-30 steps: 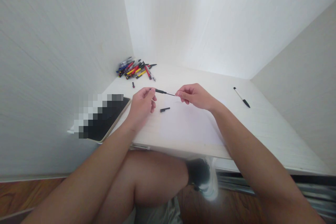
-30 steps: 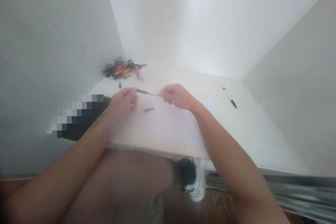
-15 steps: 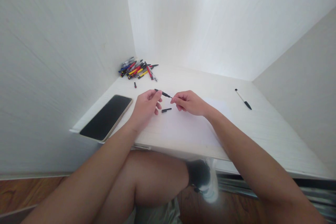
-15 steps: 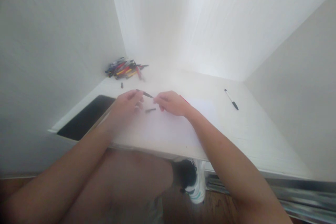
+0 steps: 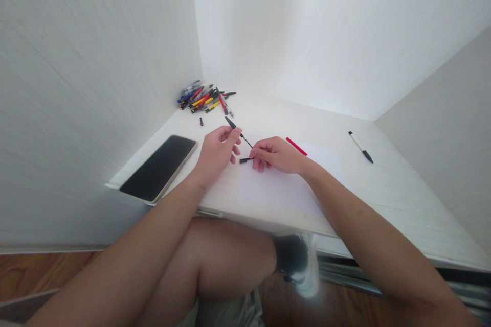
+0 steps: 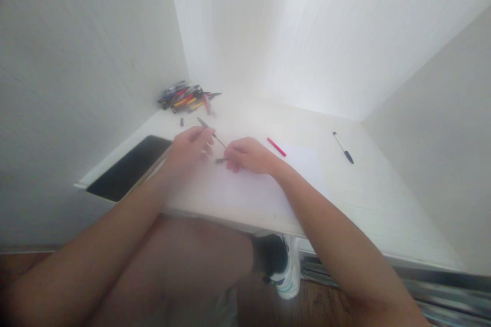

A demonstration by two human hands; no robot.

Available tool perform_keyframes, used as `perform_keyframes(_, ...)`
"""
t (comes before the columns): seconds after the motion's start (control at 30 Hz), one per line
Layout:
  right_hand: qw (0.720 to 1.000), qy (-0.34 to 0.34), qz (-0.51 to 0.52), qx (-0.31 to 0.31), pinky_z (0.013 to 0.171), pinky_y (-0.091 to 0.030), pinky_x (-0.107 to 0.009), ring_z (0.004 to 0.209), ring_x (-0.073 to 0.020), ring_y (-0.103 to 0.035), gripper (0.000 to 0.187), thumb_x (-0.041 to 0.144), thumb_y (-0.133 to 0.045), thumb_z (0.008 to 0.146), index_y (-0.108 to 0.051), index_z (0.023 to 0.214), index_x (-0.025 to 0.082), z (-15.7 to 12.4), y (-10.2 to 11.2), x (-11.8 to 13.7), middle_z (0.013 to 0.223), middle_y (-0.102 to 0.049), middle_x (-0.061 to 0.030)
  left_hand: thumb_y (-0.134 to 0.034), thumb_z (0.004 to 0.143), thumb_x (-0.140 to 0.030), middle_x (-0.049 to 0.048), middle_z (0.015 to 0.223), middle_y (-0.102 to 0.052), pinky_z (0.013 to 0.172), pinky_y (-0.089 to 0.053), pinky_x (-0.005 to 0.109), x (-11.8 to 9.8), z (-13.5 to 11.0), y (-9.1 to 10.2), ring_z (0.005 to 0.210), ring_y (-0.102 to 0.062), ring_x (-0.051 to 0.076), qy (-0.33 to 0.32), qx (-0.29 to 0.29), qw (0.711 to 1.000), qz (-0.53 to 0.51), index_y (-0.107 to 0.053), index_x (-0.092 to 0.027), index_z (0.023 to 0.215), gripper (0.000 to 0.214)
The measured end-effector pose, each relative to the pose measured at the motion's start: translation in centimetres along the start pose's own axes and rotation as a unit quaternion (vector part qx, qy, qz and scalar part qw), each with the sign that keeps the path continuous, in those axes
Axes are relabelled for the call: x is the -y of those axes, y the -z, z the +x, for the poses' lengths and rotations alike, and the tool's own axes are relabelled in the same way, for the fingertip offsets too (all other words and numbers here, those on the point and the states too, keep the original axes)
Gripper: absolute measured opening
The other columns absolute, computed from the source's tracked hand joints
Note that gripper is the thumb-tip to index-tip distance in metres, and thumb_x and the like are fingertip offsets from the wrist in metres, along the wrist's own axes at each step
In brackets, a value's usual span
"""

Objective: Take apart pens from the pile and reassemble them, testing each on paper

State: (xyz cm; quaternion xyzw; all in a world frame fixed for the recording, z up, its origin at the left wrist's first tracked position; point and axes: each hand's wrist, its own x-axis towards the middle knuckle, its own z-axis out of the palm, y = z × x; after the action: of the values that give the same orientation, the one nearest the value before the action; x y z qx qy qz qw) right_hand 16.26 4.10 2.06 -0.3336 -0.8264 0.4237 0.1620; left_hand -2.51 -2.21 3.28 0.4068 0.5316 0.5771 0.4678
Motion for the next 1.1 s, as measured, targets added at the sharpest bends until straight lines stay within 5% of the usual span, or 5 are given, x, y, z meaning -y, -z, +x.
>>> perform_keyframes(0.37,1.000,-0.006,0.000,0.006,0.064,-0.050,-0.025,0.064,-0.0131,-0.067,0.030,0.039,-0.059,0.098,-0.075,0.084,0.017,-0.1,0.5,0.4,0.076,-0.075,-0.0046,-0.070,0.088,-0.030,0.0017,0.077,-0.062,0.039,-0.038,0.020,0.2,1.0,1.1,0.052,-0.054,0.010,-0.034,-0.053,0.997,-0.031,-0.065,-0.017,0.080,0.016)
perform_keyframes(0.6,0.998,0.008,0.024,-0.057,0.059,-0.049,-0.026,0.061,-0.0132,-0.064,0.030,0.040,-0.060,0.097,-0.073,0.084,0.015,-0.2,1.3,0.3,0.076,-0.075,-0.0063,-0.071,0.084,-0.026,0.0051,0.074,-0.068,0.043,-0.037,0.023,0.3,1.2,1.9,0.056,-0.058,0.015,-0.075,-0.080,0.981,0.160,-0.070,-0.018,0.076,0.011)
perform_keyframes(0.77,0.991,-0.009,0.022,-0.134,0.055,-0.046,-0.026,0.058,-0.0128,-0.063,0.029,0.040,-0.061,0.095,-0.073,0.088,0.015,-0.3,2.2,-0.2,0.074,-0.074,-0.0057,-0.078,0.074,-0.021,0.0028,0.070,-0.066,0.056,-0.039,0.025,1.4,1.8,2.7,0.063,-0.055,0.018,-0.155,-0.066,0.946,0.278,-0.074,-0.021,0.077,0.004)
perform_keyframes(1.0,0.984,-0.012,0.001,-0.178,0.055,-0.044,-0.027,0.054,-0.0119,-0.060,0.031,0.039,-0.061,0.095,-0.071,0.080,0.015,-0.1,2.8,-0.8,0.067,-0.070,-0.0048,-0.062,0.090,-0.026,0.0091,0.096,-0.075,0.080,-0.050,0.035,0.5,0.7,2.2,0.086,-0.066,0.025,-0.085,0.061,0.838,0.535,-0.076,-0.020,0.088,0.015)
perform_keyframes(1.1,0.985,-0.005,-0.002,-0.171,0.056,-0.044,-0.027,0.055,-0.0120,-0.059,0.031,0.040,-0.061,0.095,-0.071,0.080,0.015,0.0,2.6,-1.1,0.067,-0.070,-0.0042,-0.058,0.093,-0.029,0.0113,0.103,-0.075,0.086,-0.052,0.040,0.7,0.6,2.1,0.093,-0.068,0.028,-0.091,0.060,0.812,0.574,-0.076,-0.020,0.098,0.021)
